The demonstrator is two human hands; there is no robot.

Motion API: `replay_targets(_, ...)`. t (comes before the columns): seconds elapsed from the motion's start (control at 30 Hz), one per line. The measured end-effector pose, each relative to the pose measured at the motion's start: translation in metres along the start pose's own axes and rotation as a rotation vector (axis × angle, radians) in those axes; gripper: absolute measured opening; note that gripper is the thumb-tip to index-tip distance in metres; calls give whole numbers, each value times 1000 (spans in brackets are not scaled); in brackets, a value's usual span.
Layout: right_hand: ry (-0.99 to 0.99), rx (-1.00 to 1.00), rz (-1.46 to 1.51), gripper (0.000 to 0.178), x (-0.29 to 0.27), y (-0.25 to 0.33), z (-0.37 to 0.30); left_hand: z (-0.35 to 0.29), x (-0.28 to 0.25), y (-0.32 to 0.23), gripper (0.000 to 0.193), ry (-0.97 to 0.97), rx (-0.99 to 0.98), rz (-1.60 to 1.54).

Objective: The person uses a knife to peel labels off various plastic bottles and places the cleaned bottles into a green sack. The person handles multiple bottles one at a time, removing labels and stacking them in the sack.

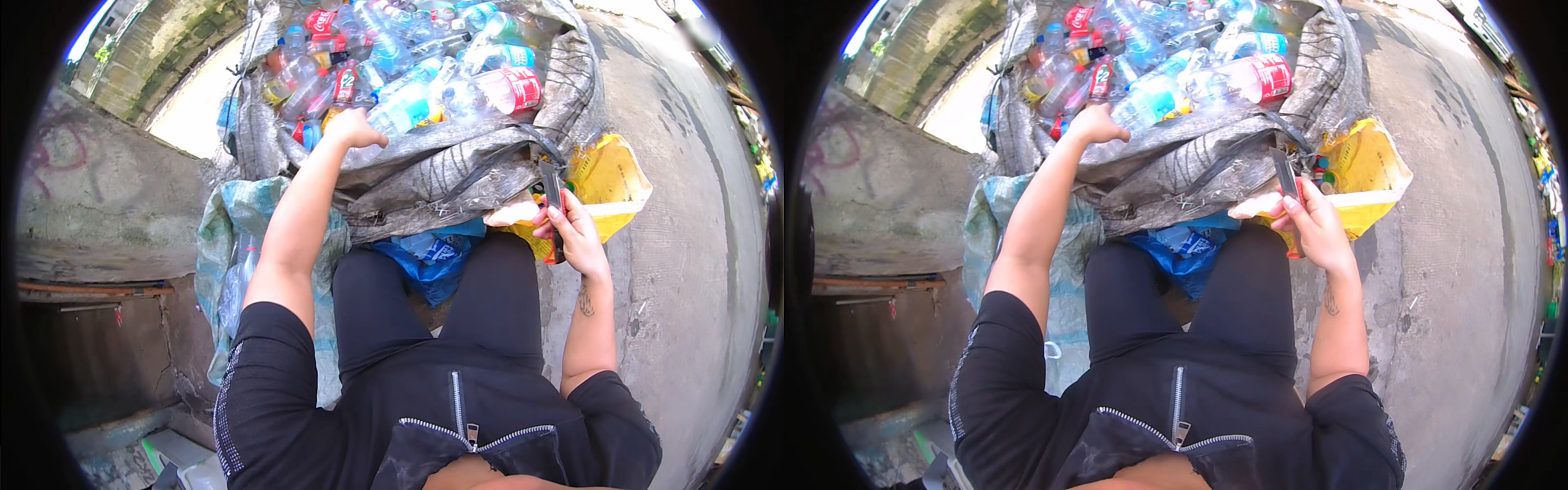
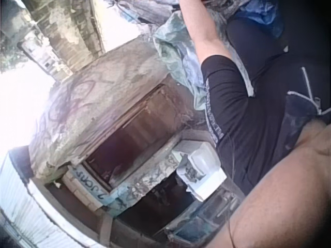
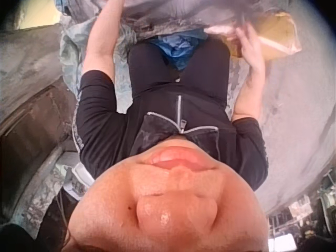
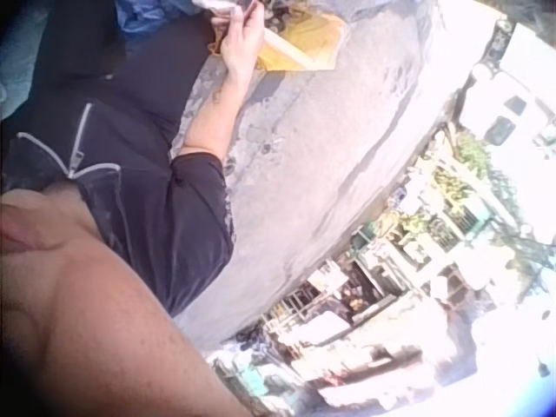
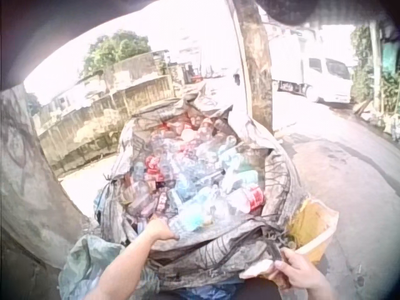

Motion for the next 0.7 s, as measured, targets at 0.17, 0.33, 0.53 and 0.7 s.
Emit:
replay_targets(0.17,110,-81,14,23,91,7,32,-74,3,51,57,115,-63,-1472)
replay_targets(0.33,23,-445,-358,21,174,68,31,-165,-4,9,85,-137,-1,-1646)
replay_targets(0.53,-49,-615,-579,23,199,100,6,-201,1,9,88,-262,25,-1710)
replay_targets(0.7,122,-524,-704,22,195,87,-19,-204,-12,15,86,-201,28,-1872)
Point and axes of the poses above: each hand's wrist, its own z-axis towards the middle knuckle, its own x-axis out of the palm, y = z × x, the point moved 4 cm from there along z, towards the middle knuckle, and after that the axes turned 10 degrees about -y, right-handed, at the moved point
